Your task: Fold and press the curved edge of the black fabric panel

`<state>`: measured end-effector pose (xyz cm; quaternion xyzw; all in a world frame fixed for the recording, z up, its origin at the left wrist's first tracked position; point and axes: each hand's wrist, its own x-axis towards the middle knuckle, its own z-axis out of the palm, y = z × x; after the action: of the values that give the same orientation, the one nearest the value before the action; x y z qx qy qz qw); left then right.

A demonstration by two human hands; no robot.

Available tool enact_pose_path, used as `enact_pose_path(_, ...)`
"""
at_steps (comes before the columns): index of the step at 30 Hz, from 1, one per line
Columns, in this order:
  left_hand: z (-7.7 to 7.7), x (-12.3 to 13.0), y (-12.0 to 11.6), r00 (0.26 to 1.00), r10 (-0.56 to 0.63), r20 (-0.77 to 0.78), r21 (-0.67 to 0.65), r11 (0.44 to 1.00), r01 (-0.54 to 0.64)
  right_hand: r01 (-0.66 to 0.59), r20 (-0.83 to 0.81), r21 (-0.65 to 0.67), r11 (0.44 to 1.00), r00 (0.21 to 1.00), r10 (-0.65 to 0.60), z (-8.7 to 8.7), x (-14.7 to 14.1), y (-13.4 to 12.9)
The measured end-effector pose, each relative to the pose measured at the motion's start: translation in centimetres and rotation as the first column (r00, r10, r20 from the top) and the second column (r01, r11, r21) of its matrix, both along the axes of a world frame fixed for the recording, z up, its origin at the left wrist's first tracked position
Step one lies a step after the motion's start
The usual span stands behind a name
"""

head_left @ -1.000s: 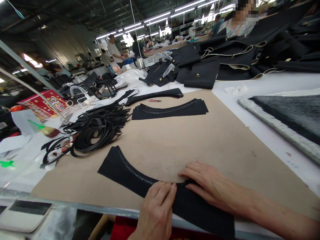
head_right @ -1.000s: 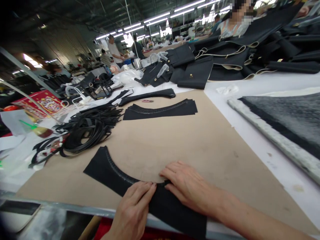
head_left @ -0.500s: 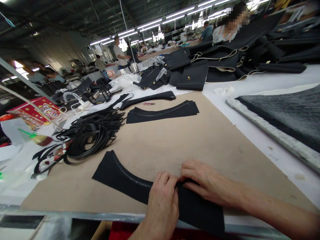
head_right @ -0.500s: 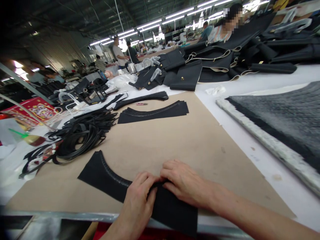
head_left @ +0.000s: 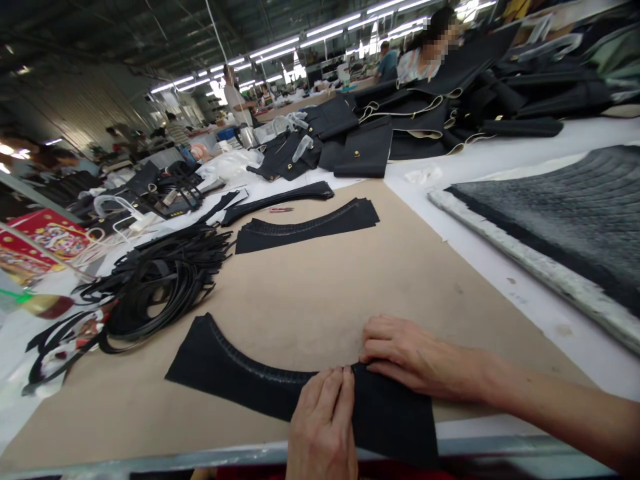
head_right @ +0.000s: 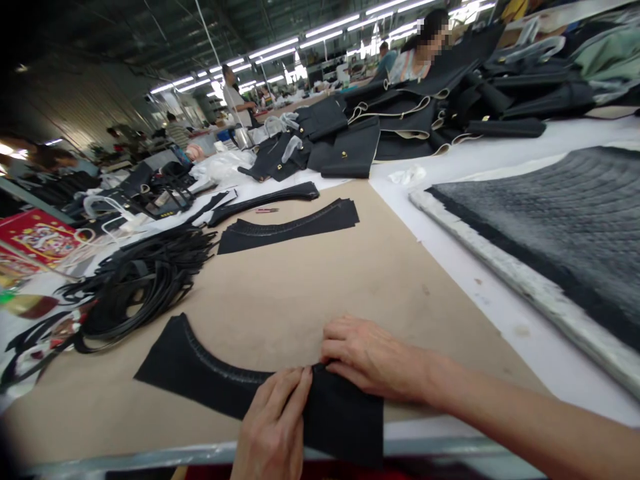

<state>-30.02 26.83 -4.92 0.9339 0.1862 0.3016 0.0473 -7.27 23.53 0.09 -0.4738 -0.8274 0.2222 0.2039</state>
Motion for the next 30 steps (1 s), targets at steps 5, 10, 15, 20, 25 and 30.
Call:
enact_pose_path(5,1.3,0.2,0.6,0.998,0.006,-0.070,-0.187,0.982,-0.019,0.056,0.012,-0.006,0.998,0.998,-0.056,0.4,0.5,-0.4)
enact_pose_path(10,1.8,1.7,0.5,0.989,0.136,-0.065,-0.270,0.952,-0.148,0.082,0.011,-0.030,0.996,0.997,-0.081,0.5,0.5,-0.3)
enact_pose_path(15,2.9,4.0,0.4,0.989,0.116,-0.093,-0.425,0.894,-0.145,0.073,0.039,-0.020,0.997,0.997,-0.072,0.6,0.7,-0.1)
enact_pose_path(20,2.8,4.6,0.2,0.995,0.056,-0.082,-0.465,0.881,-0.088,0.054,0.041,0.001,0.999,0.998,-0.054,0.3,1.1,-0.4)
enact_pose_path(25,2.1,4.3,-0.1,0.999,0.036,-0.030,-0.402,0.915,-0.045,0.059,0.002,0.004,0.998,0.998,-0.059,0.0,1.7,-0.9)
enact_pose_path(30,2.2,4.4,-0.2,0.999,0.021,-0.042,-0.380,0.924,-0.035,0.066,-0.021,-0.016,0.998,0.998,-0.066,0.2,2.1,-0.9)
